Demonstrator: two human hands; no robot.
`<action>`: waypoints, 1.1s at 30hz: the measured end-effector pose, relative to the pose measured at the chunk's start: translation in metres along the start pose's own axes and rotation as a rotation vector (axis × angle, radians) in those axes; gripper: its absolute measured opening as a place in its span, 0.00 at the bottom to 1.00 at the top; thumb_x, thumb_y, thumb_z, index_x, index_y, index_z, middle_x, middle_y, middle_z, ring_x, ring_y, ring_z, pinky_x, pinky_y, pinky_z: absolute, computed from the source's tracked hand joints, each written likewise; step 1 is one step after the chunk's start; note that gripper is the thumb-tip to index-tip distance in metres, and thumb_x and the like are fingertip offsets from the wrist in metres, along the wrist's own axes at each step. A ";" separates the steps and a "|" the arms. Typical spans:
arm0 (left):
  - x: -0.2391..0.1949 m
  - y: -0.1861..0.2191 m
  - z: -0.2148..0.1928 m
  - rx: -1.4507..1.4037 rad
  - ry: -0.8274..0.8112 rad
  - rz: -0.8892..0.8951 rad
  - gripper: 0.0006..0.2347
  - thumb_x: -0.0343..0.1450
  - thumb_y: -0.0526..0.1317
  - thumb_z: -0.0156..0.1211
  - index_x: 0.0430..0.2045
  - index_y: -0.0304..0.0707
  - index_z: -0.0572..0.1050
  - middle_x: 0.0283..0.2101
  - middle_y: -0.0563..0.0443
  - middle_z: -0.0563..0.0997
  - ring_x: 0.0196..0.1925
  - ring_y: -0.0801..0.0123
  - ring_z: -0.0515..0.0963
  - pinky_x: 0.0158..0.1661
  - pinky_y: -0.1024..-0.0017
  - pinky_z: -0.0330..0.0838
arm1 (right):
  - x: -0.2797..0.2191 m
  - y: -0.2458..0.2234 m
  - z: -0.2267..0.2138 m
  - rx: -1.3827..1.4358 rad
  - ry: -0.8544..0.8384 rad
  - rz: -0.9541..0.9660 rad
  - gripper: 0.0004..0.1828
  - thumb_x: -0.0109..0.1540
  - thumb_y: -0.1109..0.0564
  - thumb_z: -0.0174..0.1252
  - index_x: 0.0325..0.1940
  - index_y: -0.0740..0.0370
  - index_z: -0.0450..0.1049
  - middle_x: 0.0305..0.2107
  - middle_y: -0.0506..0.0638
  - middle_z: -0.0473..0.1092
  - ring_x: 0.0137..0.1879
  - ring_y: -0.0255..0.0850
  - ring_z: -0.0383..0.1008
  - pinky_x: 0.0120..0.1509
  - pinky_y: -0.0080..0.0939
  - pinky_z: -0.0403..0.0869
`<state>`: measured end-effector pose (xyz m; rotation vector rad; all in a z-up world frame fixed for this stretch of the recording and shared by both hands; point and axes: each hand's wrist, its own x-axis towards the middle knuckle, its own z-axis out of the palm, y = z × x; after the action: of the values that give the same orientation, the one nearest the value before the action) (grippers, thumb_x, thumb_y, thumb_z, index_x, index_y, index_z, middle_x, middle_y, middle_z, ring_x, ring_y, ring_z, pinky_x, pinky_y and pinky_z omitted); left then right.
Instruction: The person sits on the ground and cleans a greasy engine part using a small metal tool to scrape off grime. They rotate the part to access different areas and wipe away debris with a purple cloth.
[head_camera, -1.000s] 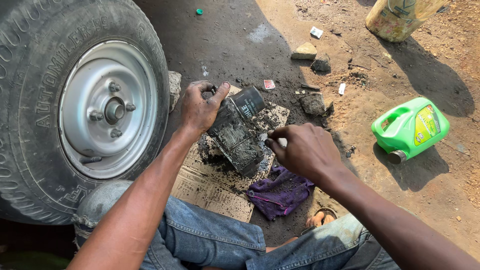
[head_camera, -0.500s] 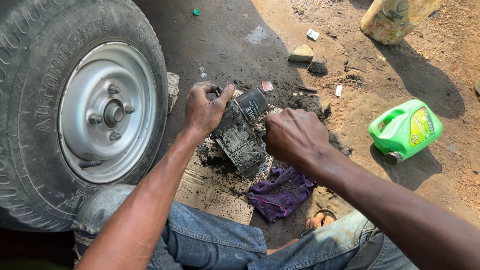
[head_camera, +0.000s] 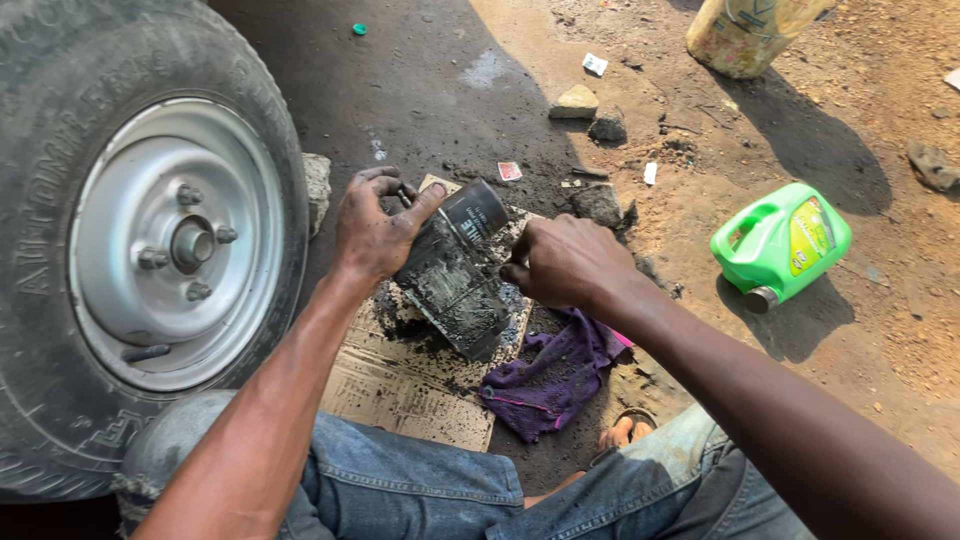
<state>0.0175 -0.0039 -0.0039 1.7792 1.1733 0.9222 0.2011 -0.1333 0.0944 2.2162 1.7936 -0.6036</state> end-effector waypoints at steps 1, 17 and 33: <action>-0.001 0.002 -0.001 0.025 -0.010 0.048 0.32 0.62 0.61 0.66 0.41 0.23 0.77 0.55 0.33 0.71 0.54 0.52 0.75 0.47 0.55 0.76 | 0.003 0.008 0.006 0.063 0.003 -0.035 0.15 0.64 0.42 0.54 0.49 0.45 0.80 0.31 0.54 0.78 0.27 0.40 0.73 0.36 0.45 0.74; 0.044 -0.055 -0.003 -0.073 -0.139 -0.218 0.27 0.68 0.60 0.60 0.46 0.32 0.79 0.41 0.38 0.83 0.43 0.54 0.83 0.48 0.57 0.76 | 0.019 0.061 0.114 0.816 0.158 -0.197 0.22 0.59 0.44 0.61 0.57 0.47 0.78 0.49 0.55 0.77 0.54 0.46 0.79 0.58 0.46 0.75; 0.047 -0.041 -0.003 -0.178 -0.124 -0.271 0.34 0.64 0.60 0.62 0.54 0.26 0.72 0.50 0.38 0.79 0.53 0.57 0.79 0.52 0.63 0.71 | 0.023 0.053 0.135 0.578 0.256 -0.168 0.21 0.61 0.43 0.59 0.57 0.45 0.77 0.39 0.55 0.80 0.40 0.48 0.82 0.49 0.48 0.77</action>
<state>0.0142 0.0514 -0.0323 1.4715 1.1783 0.7221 0.2335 -0.1825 -0.0403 2.6180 2.1619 -1.0238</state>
